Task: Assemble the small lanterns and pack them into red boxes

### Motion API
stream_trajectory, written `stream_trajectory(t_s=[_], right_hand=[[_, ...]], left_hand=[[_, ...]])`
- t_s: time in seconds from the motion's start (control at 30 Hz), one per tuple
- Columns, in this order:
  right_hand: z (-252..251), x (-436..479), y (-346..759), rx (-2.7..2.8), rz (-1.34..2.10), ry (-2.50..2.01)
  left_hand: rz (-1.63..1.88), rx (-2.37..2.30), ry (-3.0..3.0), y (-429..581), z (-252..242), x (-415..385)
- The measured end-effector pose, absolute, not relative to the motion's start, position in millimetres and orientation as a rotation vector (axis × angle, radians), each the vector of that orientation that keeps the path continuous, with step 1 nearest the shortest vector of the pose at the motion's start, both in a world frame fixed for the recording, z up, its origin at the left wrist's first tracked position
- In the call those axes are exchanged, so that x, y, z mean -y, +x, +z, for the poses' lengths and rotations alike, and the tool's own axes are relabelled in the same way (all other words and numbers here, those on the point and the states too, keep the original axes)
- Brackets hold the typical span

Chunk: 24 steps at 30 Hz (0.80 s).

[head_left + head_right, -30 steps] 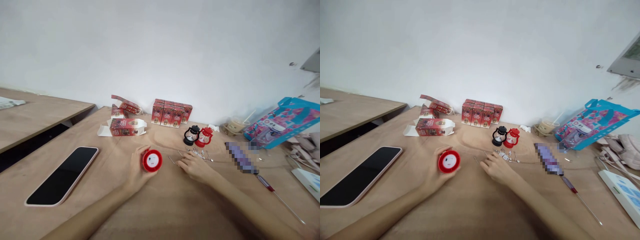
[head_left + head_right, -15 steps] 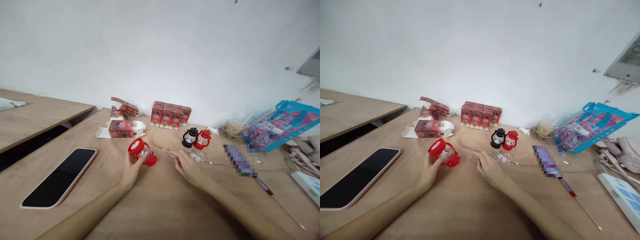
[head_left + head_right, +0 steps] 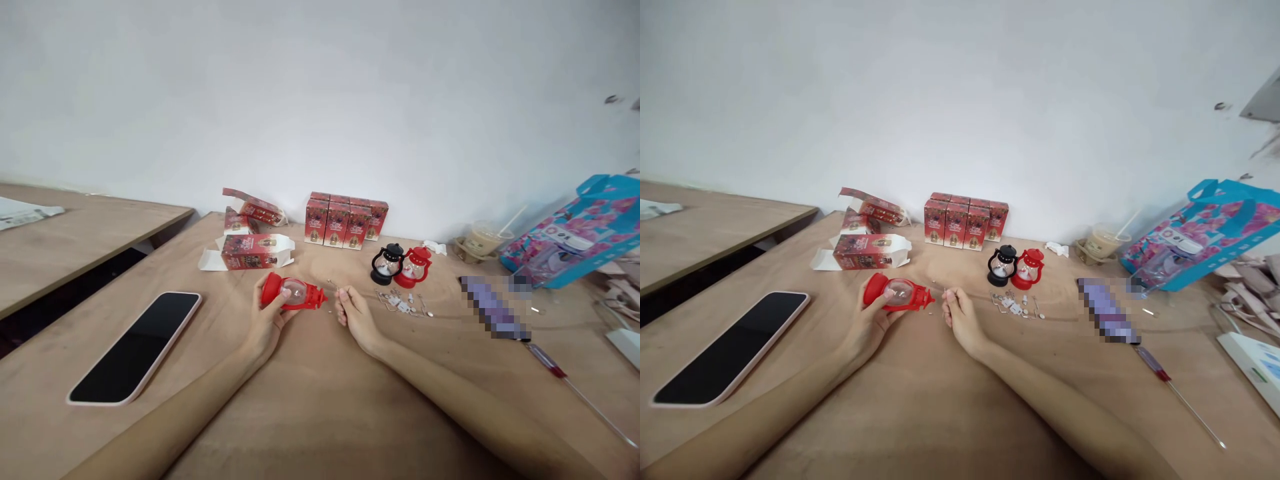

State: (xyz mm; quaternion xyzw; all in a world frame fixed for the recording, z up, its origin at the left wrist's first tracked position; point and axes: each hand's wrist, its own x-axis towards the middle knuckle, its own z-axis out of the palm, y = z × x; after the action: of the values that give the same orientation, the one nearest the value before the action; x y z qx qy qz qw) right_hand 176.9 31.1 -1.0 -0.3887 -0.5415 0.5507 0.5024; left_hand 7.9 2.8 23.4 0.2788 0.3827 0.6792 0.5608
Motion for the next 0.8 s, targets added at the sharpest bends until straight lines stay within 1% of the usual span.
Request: stream_trajectory(t_s=[0.1, 0.5, 0.8], right_hand=[[1, -34, 167, 1.326, 1.262, -0.997], [-2, -38, 157, 1.28, 1.181, -1.072], [2, -38, 159, 1.151, 1.288, -1.06]], left_hand=[[1.604, -0.914, 0.641, 7, 22, -4], [1.58, -0.896, 0.63, 9, 21, -4], [1.604, -0.924, 0.625, 11, 22, -2]])
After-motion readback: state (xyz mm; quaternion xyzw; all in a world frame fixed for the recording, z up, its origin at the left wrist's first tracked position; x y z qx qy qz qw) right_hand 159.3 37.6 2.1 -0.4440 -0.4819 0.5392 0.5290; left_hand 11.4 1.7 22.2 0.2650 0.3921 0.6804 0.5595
